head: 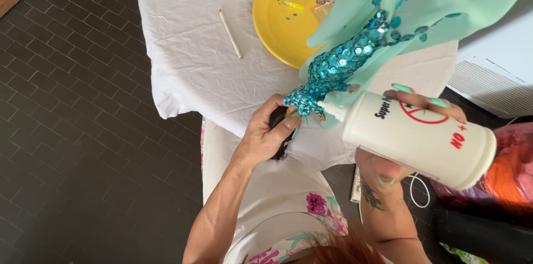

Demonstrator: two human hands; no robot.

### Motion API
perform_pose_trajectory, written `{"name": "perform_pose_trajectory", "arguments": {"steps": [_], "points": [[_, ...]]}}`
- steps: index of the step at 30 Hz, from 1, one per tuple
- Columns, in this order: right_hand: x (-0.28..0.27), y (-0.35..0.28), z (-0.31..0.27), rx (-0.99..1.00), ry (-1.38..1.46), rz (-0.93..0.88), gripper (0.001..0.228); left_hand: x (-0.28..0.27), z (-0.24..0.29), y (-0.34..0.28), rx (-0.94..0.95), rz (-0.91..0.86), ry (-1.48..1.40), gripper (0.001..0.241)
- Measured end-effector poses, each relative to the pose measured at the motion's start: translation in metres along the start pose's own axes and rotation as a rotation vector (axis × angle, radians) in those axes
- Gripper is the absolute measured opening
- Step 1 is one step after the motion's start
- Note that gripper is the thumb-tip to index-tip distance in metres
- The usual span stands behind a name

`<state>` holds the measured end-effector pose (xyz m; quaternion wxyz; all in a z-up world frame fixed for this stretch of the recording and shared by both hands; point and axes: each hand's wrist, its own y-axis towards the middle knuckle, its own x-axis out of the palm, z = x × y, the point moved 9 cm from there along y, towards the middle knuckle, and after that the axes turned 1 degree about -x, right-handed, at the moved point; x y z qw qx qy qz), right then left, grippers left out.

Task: Decorating a doll's dress with sequins and glue.

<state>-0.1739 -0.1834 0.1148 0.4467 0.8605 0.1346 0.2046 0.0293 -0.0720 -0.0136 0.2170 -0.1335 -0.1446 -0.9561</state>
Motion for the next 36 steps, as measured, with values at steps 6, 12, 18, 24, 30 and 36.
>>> {"name": "perform_pose_trajectory", "arguments": {"steps": [6, 12, 18, 24, 30, 36], "points": [[0.005, -0.001, 0.001, 0.115, 0.147, -0.071, 0.101, 0.000, 0.002, 0.001, -0.011, 0.018, 0.034, 0.008], [0.005, 0.001, 0.003, 0.062, 0.088, -0.051, 0.105, 0.003, 0.005, 0.001, -0.002, -0.005, 0.007, 0.009], [0.003, 0.004, -0.015, -0.040, -0.020, -0.013, 0.105, 0.005, 0.022, -0.001, 0.086, 0.038, 0.088, 0.007], [0.002, 0.003, -0.015, -0.038, 0.026, -0.027, 0.101, 0.008, 0.033, -0.001, 0.211, 0.044, 0.162, 0.013], [-0.006, -0.005, 0.000, 0.102, 0.073, -0.019, 0.110, 0.008, 0.034, 0.002, 0.270, 0.038, 0.213, 0.015], [-0.005, -0.006, 0.001, 0.087, 0.003, -0.031, 0.114, 0.005, 0.042, -0.001, 0.461, 0.039, 0.073, 0.012]]}}
